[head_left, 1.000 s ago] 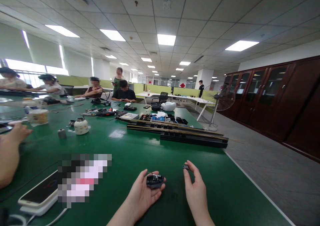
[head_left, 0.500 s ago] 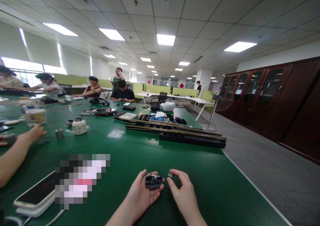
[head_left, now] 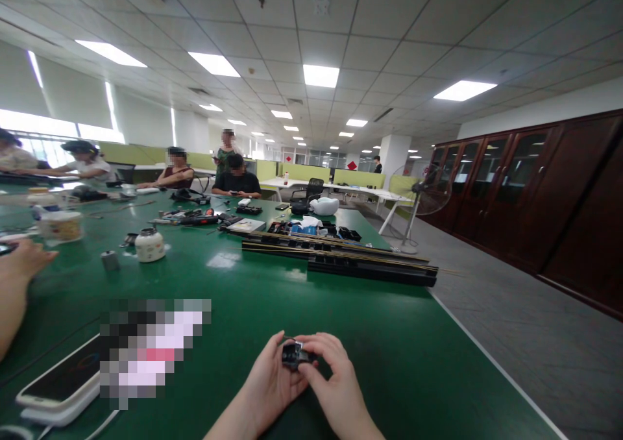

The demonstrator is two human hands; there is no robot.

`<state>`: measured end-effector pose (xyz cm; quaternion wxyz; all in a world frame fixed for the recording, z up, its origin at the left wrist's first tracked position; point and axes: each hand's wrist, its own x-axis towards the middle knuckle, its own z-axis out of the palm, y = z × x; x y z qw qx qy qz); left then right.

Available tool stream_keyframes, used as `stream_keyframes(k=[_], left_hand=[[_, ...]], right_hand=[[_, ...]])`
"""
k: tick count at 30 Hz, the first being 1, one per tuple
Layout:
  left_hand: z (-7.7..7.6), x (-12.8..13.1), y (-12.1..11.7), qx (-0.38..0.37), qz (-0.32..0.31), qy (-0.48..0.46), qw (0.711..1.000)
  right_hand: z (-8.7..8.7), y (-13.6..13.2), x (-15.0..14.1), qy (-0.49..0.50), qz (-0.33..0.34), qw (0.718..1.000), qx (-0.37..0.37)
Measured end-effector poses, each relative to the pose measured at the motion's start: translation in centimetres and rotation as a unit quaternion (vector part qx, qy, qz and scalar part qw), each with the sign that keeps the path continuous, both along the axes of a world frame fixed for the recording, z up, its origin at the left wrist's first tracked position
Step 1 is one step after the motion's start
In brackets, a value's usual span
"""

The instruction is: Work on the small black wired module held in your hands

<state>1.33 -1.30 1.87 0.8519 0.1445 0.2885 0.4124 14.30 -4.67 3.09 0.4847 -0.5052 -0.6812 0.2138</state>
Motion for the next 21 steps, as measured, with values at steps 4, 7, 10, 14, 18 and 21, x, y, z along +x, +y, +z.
stream_keyframes(k=[4,7,10,14,18,21], left_hand=[[0.15,0.18,-0.07,-0.008,0.013,-0.009,1.0],[0.19,0.22,-0.08,-0.01,0.015,-0.002,1.0],[0.13,0.22,-0.06,-0.011,0.015,0.014,1.0],[-0.02,0.28,0.0,-0.008,0.014,0.02,1.0],[-0.07,0.33,-0.01,-0.007,0.014,0.02,1.0],[-0.08,0.24,-0.02,-0.002,0.009,0.015,1.0]], right_hand=[[0.0,0.15,-0.32,-0.068,-0.002,0.997,-0.028],[-0.07,0.1,-0.31,-0.094,-0.002,0.995,-0.036],[-0.07,0.04,-0.13,-0.094,0.002,0.995,-0.039],[0.03,-0.03,0.06,-0.088,0.01,0.996,-0.032],[0.04,-0.15,0.07,-0.089,0.012,0.995,-0.03],[-0.02,-0.15,0.05,-0.083,0.009,0.996,-0.022]])
